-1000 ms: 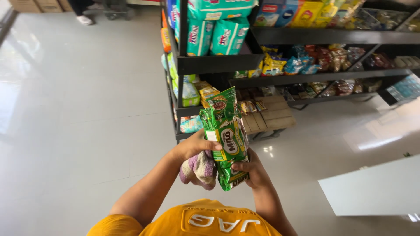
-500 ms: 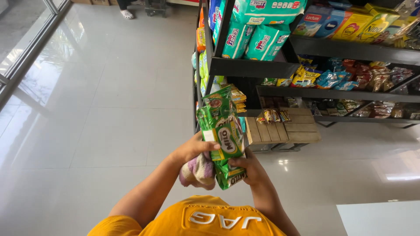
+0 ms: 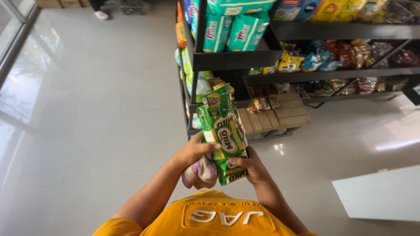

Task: Cleaning and wiping down various packaged grocery items on the store shelves using a cloth.

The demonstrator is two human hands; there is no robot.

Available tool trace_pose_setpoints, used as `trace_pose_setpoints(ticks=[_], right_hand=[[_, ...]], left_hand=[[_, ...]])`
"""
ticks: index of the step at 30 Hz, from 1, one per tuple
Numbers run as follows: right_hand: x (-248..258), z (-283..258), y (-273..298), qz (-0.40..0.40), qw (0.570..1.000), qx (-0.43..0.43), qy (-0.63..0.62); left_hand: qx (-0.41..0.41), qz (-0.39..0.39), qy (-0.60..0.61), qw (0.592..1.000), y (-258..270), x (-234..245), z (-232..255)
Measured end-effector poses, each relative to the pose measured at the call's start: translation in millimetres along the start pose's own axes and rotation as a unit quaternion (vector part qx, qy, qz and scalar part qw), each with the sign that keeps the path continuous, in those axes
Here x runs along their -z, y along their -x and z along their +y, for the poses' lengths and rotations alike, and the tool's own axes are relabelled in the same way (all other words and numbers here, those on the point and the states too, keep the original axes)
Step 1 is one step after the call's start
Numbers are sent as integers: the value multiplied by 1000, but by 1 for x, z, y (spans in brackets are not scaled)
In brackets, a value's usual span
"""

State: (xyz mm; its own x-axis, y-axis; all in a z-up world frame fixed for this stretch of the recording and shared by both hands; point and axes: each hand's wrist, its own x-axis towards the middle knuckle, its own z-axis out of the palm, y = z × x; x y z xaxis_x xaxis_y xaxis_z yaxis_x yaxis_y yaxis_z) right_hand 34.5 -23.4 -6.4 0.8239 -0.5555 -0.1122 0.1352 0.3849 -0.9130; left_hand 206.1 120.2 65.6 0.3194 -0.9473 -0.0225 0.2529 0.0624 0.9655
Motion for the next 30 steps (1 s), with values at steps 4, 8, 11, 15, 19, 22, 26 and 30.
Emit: trace_pose_setpoints(ticks=[4,8,11,15,19,22,26,30], right_hand=[[4,-25,18,62,995,40,65],[17,-46,31,60,988,71,124],[34,-67,47,59,983,87,148],[78,-85,66,68,985,84,134],[148,-101,82,32,985,48,161],[165,-120,94,17,993,30,116],[210,-94,102,97,995,7,10],[256,-70,94,179,982,-4,-58]], left_hand=[[38,35,-137,989,-18,-15,5],[83,-3,-121,989,-45,-45,-11],[69,-24,-66,995,-67,-66,-33],[37,-52,-21,998,-80,-114,-28],[26,-89,18,996,-101,-156,-46],[35,-118,4,992,-116,-193,-56],[39,-101,-43,993,-143,-228,-63],[67,-91,-126,986,-187,-234,-74]])
